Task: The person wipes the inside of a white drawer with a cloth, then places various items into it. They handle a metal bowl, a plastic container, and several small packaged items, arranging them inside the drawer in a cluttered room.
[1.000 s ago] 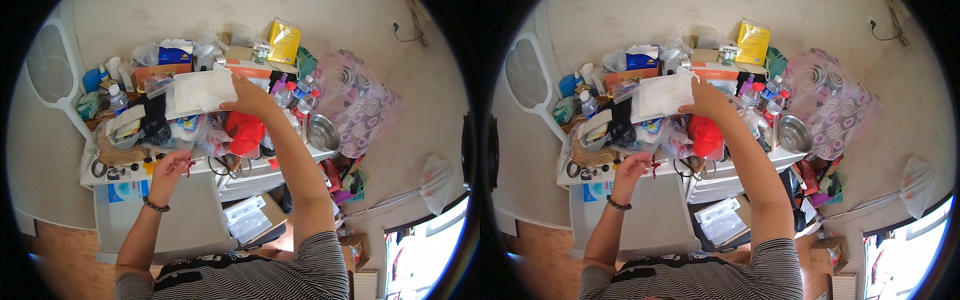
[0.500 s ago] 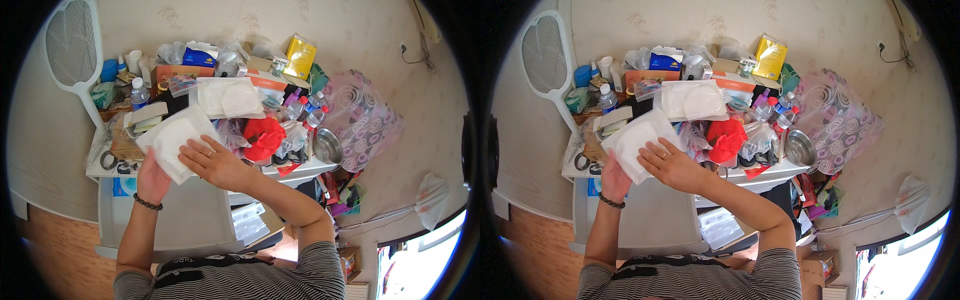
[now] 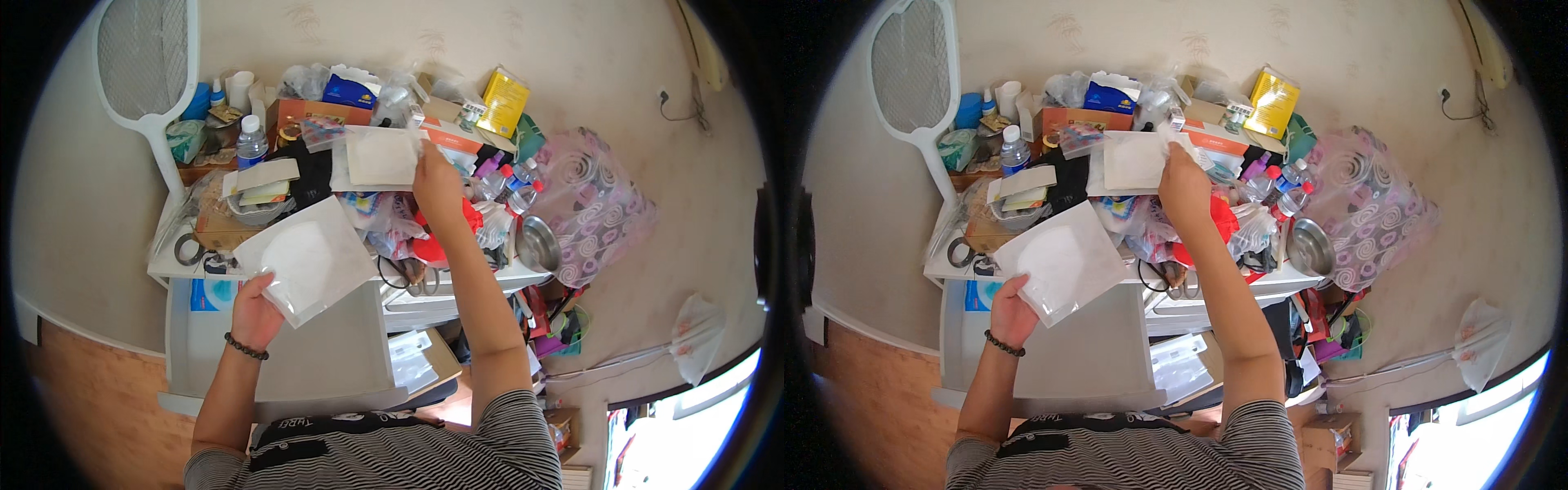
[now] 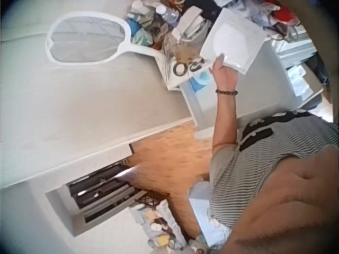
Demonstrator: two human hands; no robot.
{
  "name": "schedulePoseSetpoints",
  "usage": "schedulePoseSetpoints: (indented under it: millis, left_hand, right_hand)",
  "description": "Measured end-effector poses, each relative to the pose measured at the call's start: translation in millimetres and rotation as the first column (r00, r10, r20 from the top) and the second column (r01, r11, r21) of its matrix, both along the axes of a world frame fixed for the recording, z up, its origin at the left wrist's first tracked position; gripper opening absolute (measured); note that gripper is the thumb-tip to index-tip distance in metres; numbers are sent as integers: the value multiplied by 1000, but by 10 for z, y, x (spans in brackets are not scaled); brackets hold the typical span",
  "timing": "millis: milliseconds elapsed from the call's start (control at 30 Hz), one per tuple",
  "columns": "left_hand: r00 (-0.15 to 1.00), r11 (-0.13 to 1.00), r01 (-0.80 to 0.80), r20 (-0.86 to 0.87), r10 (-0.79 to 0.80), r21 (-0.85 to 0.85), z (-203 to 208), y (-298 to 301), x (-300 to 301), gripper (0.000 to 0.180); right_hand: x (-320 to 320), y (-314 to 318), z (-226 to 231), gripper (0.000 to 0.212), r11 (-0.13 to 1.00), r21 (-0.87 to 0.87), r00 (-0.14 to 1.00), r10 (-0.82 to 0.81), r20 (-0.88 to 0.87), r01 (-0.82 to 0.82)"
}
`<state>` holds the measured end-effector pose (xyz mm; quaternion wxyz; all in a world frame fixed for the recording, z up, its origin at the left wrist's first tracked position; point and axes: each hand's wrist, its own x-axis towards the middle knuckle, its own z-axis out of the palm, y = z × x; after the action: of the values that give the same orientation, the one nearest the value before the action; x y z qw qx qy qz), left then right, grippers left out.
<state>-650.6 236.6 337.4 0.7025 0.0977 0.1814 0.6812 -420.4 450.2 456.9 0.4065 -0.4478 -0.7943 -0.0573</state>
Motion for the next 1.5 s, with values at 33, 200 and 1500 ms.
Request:
schedulePoseSetpoints:
  millis: [33, 200, 1500]
  left_hand:
    - [1000, 1000, 11, 26, -11, -6, 26, 10, 13, 39]
    - [981, 992, -60, 190, 38, 114, 339, 13, 224, 41]
    - [979, 994, -85, -190, 71, -69, -5, -79, 113, 48]
  right_hand:
    - [-38, -183, 31, 33, 984, 154, 996, 84, 4, -84]
    - [-404, -1461, -411, 48, 860, 210, 807, 314, 499, -465]
    - [-166, 275, -334, 46, 985, 82, 806, 76, 587, -152]
